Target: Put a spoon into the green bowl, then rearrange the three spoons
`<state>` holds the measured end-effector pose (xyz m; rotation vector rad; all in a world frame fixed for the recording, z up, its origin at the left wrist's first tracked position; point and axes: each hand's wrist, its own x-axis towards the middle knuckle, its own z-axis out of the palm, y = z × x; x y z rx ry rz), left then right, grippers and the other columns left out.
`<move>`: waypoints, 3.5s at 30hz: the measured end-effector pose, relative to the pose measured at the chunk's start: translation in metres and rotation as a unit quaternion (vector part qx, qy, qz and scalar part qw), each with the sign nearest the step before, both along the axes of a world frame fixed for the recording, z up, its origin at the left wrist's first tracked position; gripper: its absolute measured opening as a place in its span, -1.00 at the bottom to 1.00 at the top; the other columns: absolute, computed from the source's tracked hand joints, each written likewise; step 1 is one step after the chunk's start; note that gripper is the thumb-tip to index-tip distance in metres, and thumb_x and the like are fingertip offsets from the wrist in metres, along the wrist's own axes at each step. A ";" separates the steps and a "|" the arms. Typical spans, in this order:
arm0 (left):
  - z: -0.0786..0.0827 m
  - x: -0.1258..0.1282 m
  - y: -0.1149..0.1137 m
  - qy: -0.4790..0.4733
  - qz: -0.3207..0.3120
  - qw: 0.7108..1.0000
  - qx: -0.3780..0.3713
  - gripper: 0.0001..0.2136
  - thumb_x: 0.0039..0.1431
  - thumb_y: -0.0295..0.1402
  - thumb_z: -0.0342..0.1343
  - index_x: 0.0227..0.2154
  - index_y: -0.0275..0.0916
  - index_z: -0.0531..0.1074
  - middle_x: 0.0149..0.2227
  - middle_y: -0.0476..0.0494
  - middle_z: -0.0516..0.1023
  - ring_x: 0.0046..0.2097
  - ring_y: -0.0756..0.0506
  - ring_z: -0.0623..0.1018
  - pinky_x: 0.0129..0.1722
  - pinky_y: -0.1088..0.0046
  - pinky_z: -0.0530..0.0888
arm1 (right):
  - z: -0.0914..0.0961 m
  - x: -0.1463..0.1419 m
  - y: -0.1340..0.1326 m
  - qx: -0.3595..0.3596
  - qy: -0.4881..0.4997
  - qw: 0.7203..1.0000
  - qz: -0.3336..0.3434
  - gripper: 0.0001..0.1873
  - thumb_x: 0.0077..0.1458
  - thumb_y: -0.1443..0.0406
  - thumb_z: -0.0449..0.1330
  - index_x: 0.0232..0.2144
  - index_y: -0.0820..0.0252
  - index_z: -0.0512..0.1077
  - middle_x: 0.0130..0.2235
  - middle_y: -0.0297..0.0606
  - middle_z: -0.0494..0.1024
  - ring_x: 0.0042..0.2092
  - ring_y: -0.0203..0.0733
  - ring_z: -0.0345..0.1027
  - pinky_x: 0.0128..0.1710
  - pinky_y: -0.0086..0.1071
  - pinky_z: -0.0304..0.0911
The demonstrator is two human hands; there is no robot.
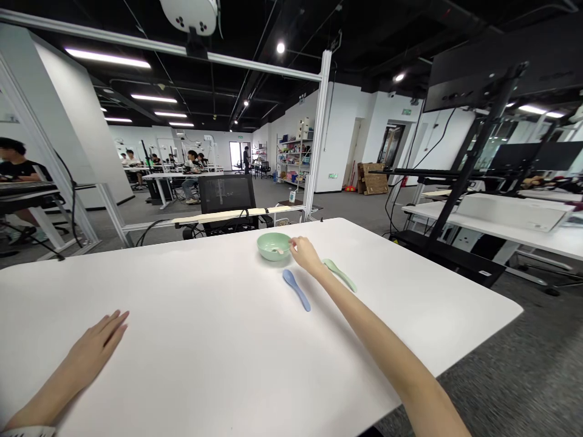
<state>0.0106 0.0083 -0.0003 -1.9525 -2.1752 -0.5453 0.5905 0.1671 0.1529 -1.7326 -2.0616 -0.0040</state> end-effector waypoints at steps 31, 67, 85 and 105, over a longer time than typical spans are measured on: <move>0.018 0.022 -0.010 -0.004 0.011 1.000 -0.005 -0.35 0.37 -0.09 -0.25 0.29 -0.30 0.50 0.37 -0.37 0.51 0.42 -0.34 0.45 0.37 -0.04 0.44 | -0.043 -0.141 -0.135 -0.143 0.076 0.978 0.128 -0.67 0.44 0.42 -0.05 0.12 0.28 0.40 -0.12 -0.05 0.68 -0.11 -0.06 0.57 -0.15 -0.34 0.27; 0.012 0.016 -0.008 -0.005 0.009 1.000 -0.004 -0.35 0.36 -0.09 -0.25 0.30 -0.29 0.48 0.38 -0.35 0.50 0.43 -0.32 0.44 0.37 0.00 0.45 | -0.022 -0.164 -0.151 -0.155 -0.160 0.971 0.091 -0.39 0.35 0.51 0.01 0.41 0.50 0.15 -0.08 0.13 0.72 0.02 0.10 0.69 -0.12 -0.30 0.48; 0.021 0.020 -0.008 0.003 0.000 1.000 0.001 -0.35 0.33 -0.11 -0.24 0.24 -0.33 0.54 0.33 -0.41 0.55 0.39 -0.37 0.49 0.34 -0.06 0.47 | -0.020 -0.162 -0.155 -0.163 -0.167 0.968 0.095 -0.43 0.33 0.50 0.04 0.36 0.42 0.21 -0.07 0.12 0.71 -0.01 0.09 0.69 -0.13 -0.28 0.47; 0.007 0.013 -0.005 -0.009 0.001 1.000 -0.015 -0.29 0.37 -0.06 -0.29 0.32 -0.41 0.44 0.41 -0.44 0.44 0.46 -0.38 0.40 0.42 -0.07 0.37 | -0.044 -0.044 -0.108 -0.087 -0.187 0.967 -0.149 -0.77 0.40 0.35 0.16 0.03 0.32 0.49 0.06 0.22 0.60 0.13 0.14 0.52 0.06 -0.21 0.27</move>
